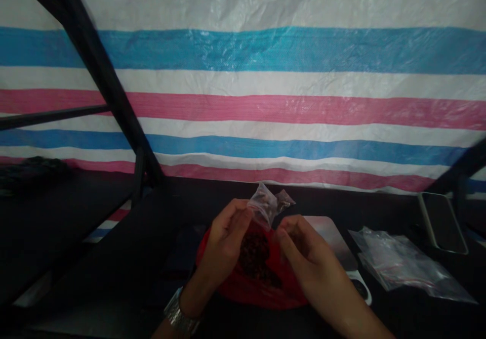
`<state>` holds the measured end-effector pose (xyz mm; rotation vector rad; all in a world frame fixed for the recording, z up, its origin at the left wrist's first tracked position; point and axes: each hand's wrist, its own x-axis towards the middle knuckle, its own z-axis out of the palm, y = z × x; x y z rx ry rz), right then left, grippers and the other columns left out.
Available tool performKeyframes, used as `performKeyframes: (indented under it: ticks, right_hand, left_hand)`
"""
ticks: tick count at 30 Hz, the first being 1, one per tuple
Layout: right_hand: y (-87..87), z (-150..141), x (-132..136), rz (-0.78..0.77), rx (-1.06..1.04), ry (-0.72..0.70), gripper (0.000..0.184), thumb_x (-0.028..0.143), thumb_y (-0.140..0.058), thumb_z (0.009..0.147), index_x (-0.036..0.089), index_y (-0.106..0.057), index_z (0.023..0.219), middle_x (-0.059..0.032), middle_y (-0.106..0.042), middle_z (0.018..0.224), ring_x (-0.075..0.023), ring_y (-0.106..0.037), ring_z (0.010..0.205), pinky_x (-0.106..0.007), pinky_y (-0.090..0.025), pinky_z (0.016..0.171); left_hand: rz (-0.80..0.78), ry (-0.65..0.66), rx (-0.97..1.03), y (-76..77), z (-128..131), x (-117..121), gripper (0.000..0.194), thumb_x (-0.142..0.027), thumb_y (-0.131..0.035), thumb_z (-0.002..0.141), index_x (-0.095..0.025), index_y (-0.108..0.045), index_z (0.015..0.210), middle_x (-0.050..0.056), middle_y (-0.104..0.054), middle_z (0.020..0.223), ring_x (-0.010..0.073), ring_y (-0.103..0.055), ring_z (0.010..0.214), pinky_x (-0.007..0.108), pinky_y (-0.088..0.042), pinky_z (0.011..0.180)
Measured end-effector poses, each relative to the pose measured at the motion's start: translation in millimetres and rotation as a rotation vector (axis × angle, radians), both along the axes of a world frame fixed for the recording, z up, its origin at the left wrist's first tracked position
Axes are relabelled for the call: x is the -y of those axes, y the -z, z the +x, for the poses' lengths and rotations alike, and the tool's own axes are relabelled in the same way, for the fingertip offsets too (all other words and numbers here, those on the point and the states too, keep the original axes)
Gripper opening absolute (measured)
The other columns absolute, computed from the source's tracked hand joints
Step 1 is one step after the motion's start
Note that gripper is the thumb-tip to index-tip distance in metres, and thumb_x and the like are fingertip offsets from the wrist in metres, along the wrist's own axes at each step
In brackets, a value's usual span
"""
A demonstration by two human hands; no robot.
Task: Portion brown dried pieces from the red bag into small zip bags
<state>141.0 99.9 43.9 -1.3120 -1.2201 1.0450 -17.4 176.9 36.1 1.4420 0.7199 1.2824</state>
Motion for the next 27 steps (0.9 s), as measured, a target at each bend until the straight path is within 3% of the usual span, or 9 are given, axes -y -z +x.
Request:
performKeyframes:
  ticks: [4, 6, 10, 15, 18, 21, 24, 27]
  right_hand:
    - [4.7, -7, 9, -0.253, -0.079, -0.310, 0.058, 0.078, -0.057, 0.094, 0.023, -0.061, 0.110, 0.0008, -0.066, 0.078, -0.0123, -0.053, 0.057, -0.024, -0.042, 0.051]
    - [7.8, -6, 9, -0.255, -0.078, -0.345, 0.059, 0.076, -0.061, 0.093, 0.023, -0.063, 0.118, -0.0004, -0.069, 0.084, -0.0130, -0.057, 0.063, -0.024, -0.047, 0.058]
    - [11.1, -1, 2, -0.188, -0.142, -0.201, 0.059, 0.072, -0.072, 0.087, 0.022, -0.071, 0.118, -0.0007, -0.071, 0.086, -0.0162, -0.065, 0.078, -0.028, -0.054, 0.075]
    - [12.2, 0, -8, -0.194, -0.373, -0.024, 0.048, 0.064, -0.079, 0.086, 0.021, -0.076, 0.106, -0.0072, -0.079, 0.102, -0.0219, -0.074, 0.091, -0.033, -0.058, 0.085]
    - [12.8, 0, -11, -0.141, -0.430, 0.018, 0.047, 0.058, -0.086, 0.080, 0.021, -0.075, 0.108, -0.0091, -0.081, 0.109, -0.0274, -0.077, 0.101, -0.039, -0.060, 0.091]
    - [14.8, -1, -14, -0.074, -0.360, 0.015, 0.046, 0.054, -0.089, 0.077, 0.022, -0.074, 0.105, -0.0086, -0.082, 0.107, -0.0295, -0.077, 0.105, -0.043, -0.060, 0.098]
    - [20.1, -5, -14, -0.005, -0.205, 0.044, 0.038, 0.050, -0.087, 0.079, 0.023, -0.074, 0.102, -0.0075, -0.083, 0.105, -0.0283, -0.078, 0.102, -0.043, -0.060, 0.100]
    - [25.1, -9, -13, 0.019, -0.102, 0.013, 0.028, 0.041, -0.079, 0.086, 0.024, -0.076, 0.107, -0.0071, -0.082, 0.109, -0.0265, -0.078, 0.103, -0.041, -0.061, 0.100]
  left_hand:
    - [-0.060, 0.030, 0.026, 1.0, -11, 4, 0.033, -0.052, -0.074, 0.093, -0.019, -0.072, 0.086, -0.001, -0.068, 0.078, 0.0147, -0.062, 0.072, 0.024, -0.051, 0.069]
    - [-0.083, 0.041, 0.019, 4.1, -15, 5, 0.036, -0.054, -0.076, 0.090, -0.019, -0.071, 0.084, 0.000, -0.068, 0.079, 0.0160, -0.063, 0.074, 0.025, -0.051, 0.070]
    - [-0.121, 0.142, -0.033, 14.5, -20, 2, 0.036, -0.053, -0.075, 0.091, -0.019, -0.070, 0.079, 0.001, -0.070, 0.082, 0.0170, -0.063, 0.078, 0.027, -0.051, 0.075]
    - [-0.104, 0.298, -0.174, 21.3, -27, -4, 0.023, -0.042, -0.068, 0.096, -0.020, -0.078, 0.099, 0.006, -0.077, 0.104, 0.0233, -0.070, 0.098, 0.033, -0.053, 0.093]
    - [0.015, 0.266, -0.262, 22.4, -33, -7, 0.017, -0.029, -0.063, 0.096, -0.022, -0.079, 0.096, 0.007, -0.076, 0.118, 0.0246, -0.068, 0.114, 0.034, -0.050, 0.104]
    - [-0.004, 0.218, -0.309, 27.0, -41, -5, 0.031, -0.017, -0.057, 0.091, -0.026, -0.079, 0.111, 0.004, -0.077, 0.123, 0.0242, -0.067, 0.122, 0.035, -0.048, 0.110]
    - [-0.081, 0.162, -0.359, 31.0, -45, 0, 0.040, -0.024, -0.058, 0.094, -0.030, -0.076, 0.129, 0.003, -0.075, 0.139, 0.0258, -0.064, 0.133, 0.040, -0.044, 0.119]
    - [-0.072, 0.160, -0.411, 29.9, -43, 4, 0.035, -0.042, -0.063, 0.098, -0.029, -0.078, 0.127, 0.005, -0.077, 0.136, 0.0277, -0.068, 0.130, 0.041, -0.049, 0.117]
